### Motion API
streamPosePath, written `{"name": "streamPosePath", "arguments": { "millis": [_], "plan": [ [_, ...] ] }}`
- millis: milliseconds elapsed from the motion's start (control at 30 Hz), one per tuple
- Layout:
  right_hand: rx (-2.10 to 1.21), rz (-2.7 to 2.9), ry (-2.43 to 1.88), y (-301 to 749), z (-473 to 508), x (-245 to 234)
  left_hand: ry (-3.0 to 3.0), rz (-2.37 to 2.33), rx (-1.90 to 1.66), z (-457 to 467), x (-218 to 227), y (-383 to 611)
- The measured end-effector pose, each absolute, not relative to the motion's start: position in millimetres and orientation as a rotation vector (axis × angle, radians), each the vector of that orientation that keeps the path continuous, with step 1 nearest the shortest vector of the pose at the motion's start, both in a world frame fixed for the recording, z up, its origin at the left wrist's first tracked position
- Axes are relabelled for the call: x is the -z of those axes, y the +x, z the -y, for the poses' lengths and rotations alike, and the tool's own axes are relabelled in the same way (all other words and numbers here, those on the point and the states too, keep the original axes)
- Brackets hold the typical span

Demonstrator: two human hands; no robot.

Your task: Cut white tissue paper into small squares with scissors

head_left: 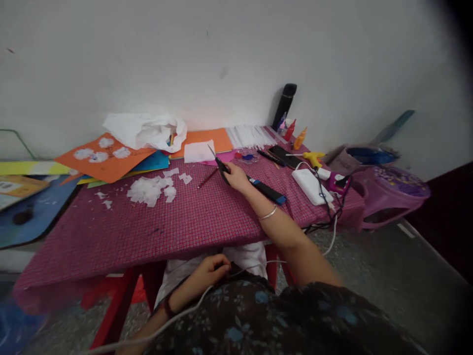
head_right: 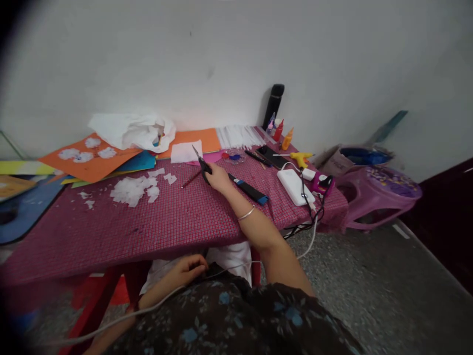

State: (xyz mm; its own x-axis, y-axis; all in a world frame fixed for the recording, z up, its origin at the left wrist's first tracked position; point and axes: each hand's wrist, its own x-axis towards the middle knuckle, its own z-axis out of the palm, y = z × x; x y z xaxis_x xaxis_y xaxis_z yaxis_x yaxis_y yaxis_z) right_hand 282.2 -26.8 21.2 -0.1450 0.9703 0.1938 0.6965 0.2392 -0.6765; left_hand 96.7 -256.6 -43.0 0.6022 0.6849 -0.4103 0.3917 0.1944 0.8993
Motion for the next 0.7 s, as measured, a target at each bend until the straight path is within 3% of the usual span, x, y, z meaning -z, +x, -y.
{"name": "streamPosePath", "arguments": {
  "millis": [333,500,700],
  "plan": [
    [-0.514,2.361,-1.596,330.3,44.7,-53.3,1.671,-1.164,-0.194,250.6,46.8,106.2],
    [-0.45,2.457,-1.673,328.6,52.2,-55.4,1.634,-1.012,-0.285,244.9,-0.8,89.5],
    [-0.373,2.478,-1.776,319.9,59.8,-54.8,1.784,-1.176,-0.526,184.9,-71.7,45.8]
  ]
}}
